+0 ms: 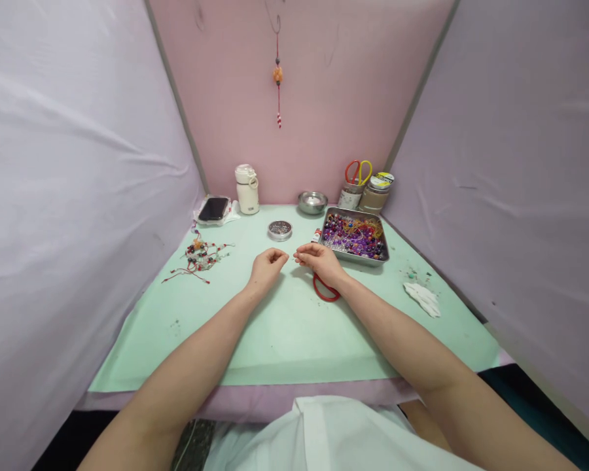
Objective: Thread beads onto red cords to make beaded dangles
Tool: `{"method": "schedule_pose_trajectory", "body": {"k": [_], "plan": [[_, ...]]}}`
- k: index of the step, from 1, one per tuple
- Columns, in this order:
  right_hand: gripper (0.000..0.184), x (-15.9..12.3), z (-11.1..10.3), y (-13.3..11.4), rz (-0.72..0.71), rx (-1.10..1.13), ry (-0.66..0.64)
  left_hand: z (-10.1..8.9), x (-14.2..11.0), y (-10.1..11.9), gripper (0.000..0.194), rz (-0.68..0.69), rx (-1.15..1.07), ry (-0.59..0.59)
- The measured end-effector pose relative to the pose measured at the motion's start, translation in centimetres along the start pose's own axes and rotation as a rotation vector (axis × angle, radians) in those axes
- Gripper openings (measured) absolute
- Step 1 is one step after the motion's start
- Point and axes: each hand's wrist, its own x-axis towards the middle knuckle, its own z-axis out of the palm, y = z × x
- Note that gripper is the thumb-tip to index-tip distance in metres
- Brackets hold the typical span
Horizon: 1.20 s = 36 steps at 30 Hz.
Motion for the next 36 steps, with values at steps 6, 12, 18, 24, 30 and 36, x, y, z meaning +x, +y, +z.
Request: {"method": "schedule_pose_trajectory", "body": {"k": [6, 12, 18, 24, 30, 36], "plan": [[0.024, -0.07, 0.12, 0.10, -0.007, 0.010, -0.036, 0.03, -0.04, -0.06, 0.021, 0.019, 0.032, -0.013], [0.024, -0.07, 0.06, 0.20, 0.011, -0.016, -0.050, 0.03, -0.18, 0.03, 0.018, 0.077, 0.146, 0.004], [0.026, 0.03, -0.03, 0.31, 0.031, -0.033, -0.054, 0.03, -0.35, 0.13, 0.015, 0.108, 0.205, 0.014], [0.026, 0.05, -0.05, 0.34, 0.030, -0.055, -0.060, 0.02, -0.42, 0.20, 0.014, 0.113, 0.218, 0.023], [0.025, -0.02, -0.01, 0.32, 0.026, -0.067, -0.066, 0.03, -0.44, 0.18, 0.014, 0.118, 0.240, 0.019], [0.024, -0.11, 0.09, 0.26, 0.019, -0.088, -0.068, 0.06, -0.45, 0.21, 0.014, 0.120, 0.241, 0.026]]}}
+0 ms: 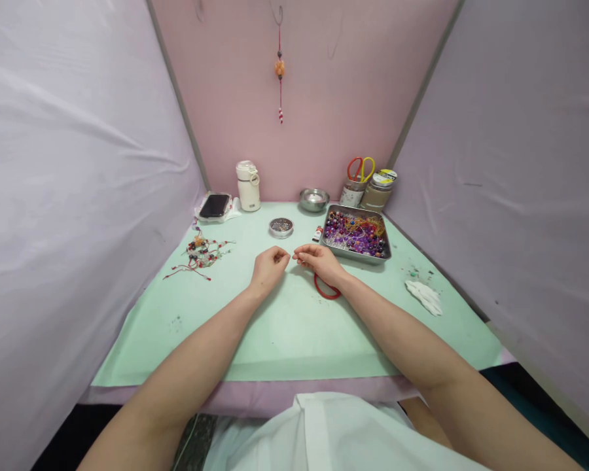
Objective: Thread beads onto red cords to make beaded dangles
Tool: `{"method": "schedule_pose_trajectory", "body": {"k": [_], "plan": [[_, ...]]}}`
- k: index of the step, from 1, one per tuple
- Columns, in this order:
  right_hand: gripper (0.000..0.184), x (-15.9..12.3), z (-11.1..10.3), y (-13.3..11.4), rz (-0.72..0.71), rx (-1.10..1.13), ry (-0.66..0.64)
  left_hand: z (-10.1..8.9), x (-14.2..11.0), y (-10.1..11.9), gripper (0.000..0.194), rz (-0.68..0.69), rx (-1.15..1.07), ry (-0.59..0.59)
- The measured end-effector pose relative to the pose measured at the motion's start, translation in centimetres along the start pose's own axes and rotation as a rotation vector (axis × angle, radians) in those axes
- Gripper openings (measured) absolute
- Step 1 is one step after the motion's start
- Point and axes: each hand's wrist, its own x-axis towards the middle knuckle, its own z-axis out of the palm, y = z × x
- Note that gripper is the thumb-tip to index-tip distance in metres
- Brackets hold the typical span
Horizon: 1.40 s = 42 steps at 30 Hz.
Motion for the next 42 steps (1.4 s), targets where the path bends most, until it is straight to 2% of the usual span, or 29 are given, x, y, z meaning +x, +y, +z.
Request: {"method": "schedule_pose_trajectory", "body": {"k": [42], "plan": [[0.022, 0.25, -0.24, 0.39, -0.004, 0.006, -0.011, 0.05, -0.08, -0.02, 0.012, 0.000, 0.031, 0.002]]}}
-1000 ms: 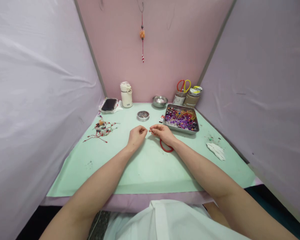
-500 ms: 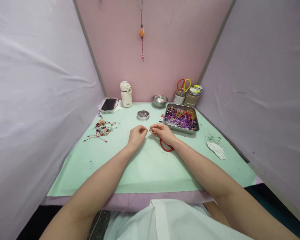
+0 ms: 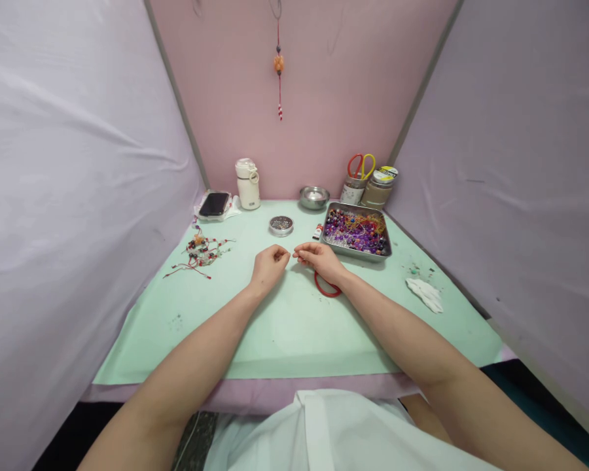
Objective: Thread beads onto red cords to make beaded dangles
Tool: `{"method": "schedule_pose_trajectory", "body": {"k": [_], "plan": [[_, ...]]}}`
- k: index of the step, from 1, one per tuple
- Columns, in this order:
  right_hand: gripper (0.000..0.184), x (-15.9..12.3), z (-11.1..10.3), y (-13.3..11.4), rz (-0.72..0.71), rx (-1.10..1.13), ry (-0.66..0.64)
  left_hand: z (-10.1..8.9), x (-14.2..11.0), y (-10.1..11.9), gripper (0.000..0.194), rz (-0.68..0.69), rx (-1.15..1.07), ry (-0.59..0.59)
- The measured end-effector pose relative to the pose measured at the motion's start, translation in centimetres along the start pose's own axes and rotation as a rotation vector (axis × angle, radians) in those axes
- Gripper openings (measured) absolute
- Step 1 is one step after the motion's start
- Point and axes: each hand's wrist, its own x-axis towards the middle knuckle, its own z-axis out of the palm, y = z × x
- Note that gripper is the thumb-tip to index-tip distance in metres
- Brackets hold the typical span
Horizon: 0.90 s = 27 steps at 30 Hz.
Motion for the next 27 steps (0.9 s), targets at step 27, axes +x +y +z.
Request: {"method": "schedule_pose_trajectory", "body": {"k": [27], "plan": [[0.023, -0.7, 1.0, -0.7, -0.109, -0.209, 0.014, 0.8, 0.4, -0.9, 0.017, -0.085, -0.191, -0.067]]}}
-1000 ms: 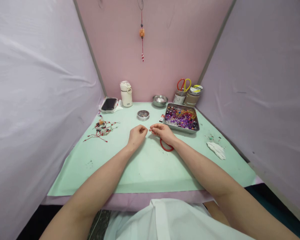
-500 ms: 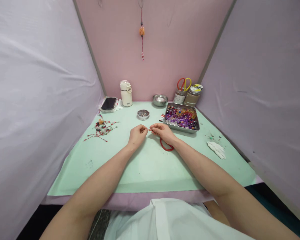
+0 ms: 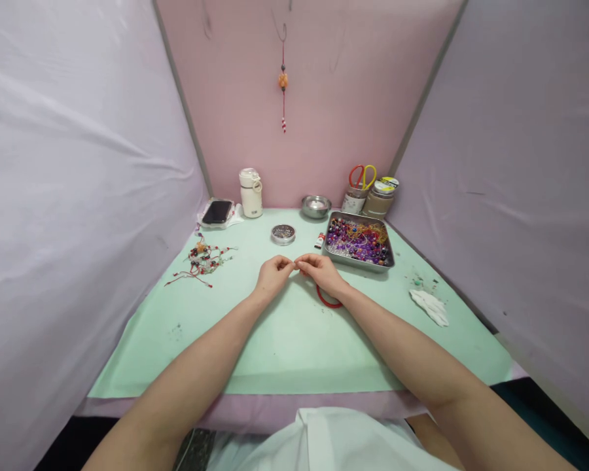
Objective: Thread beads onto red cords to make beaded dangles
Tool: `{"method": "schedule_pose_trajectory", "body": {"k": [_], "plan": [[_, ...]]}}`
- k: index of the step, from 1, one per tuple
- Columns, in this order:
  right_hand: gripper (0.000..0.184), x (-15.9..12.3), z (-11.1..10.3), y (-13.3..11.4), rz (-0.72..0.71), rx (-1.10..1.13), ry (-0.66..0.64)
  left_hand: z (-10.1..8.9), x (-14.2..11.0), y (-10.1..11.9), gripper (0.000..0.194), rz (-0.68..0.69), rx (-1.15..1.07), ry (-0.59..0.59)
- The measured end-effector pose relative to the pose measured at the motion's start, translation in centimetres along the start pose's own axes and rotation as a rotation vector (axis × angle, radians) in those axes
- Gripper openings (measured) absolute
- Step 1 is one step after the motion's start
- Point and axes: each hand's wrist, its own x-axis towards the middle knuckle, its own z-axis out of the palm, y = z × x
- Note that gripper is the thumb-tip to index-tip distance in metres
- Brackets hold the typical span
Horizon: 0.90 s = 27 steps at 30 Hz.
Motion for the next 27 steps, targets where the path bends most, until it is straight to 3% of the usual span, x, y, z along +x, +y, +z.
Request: {"method": "schedule_pose_trajectory", "body": {"k": [11, 16, 20, 27], "plan": [[0.025, 0.0, 0.1, 0.1, -0.012, -0.095, 0.049, 0.1, -0.3, 0.5, 0.029, -0.172, -0.233, -0.098], [0.021, -0.2, 0.0, 0.0, -0.166, -0.228, 0.104, 0.0, -0.2, 0.9, 0.036, -0.266, -0.441, -0.126], [0.021, -0.6, 0.0, -0.3, -0.309, -0.331, 0.101, -0.1, -0.1, 0.8, 0.043, -0.280, -0.528, -0.148], [0.022, -0.6, -0.1, -0.3, -0.299, -0.354, 0.098, -0.4, -0.3, 1.0, 0.043, -0.245, -0.524, -0.170]]}}
